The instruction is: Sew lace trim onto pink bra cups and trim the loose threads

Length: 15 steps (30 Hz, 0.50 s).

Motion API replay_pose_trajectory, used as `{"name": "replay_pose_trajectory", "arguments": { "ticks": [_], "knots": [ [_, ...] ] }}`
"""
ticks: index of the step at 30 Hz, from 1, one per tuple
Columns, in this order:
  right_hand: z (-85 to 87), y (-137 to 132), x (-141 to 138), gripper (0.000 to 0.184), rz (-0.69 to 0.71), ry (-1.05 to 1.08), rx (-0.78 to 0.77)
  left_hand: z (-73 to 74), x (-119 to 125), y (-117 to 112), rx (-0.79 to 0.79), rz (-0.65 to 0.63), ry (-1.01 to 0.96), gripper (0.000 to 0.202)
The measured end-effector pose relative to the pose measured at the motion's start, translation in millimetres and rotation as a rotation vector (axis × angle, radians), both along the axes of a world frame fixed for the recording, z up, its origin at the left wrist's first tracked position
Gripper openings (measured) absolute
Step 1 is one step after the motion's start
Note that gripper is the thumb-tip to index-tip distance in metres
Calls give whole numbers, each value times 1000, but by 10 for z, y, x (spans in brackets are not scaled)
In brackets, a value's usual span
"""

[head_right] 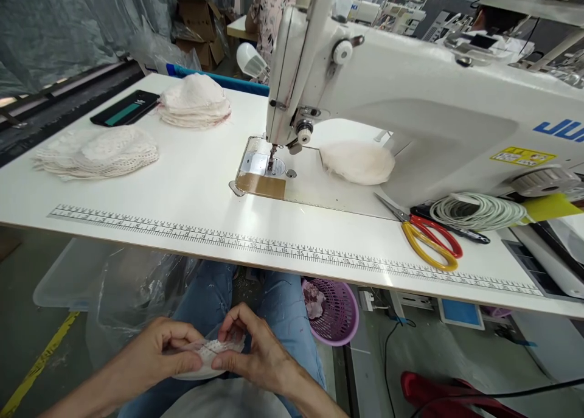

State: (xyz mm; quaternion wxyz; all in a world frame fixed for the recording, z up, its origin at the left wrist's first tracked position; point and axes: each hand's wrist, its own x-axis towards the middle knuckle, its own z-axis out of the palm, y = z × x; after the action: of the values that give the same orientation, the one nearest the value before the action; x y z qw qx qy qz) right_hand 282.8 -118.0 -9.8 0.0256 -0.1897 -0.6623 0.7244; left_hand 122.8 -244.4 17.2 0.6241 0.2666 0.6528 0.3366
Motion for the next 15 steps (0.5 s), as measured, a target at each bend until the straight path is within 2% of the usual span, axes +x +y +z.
{"name": "replay_pose_trajectory", "arguments": {
  "ticks": [8, 12, 15],
  "knots": [
    [-18, -46, -57, 33, 24, -50, 100, -57, -22, -37, 26, -16, 29, 13],
    [8, -49, -62, 31, 49, -64, 104, -23, -9, -38, 1, 22, -82, 14],
    [12, -49, -59, 30, 48, -55, 170, -18, 17, -11, -17, 22, -125, 15]
  ]
}}
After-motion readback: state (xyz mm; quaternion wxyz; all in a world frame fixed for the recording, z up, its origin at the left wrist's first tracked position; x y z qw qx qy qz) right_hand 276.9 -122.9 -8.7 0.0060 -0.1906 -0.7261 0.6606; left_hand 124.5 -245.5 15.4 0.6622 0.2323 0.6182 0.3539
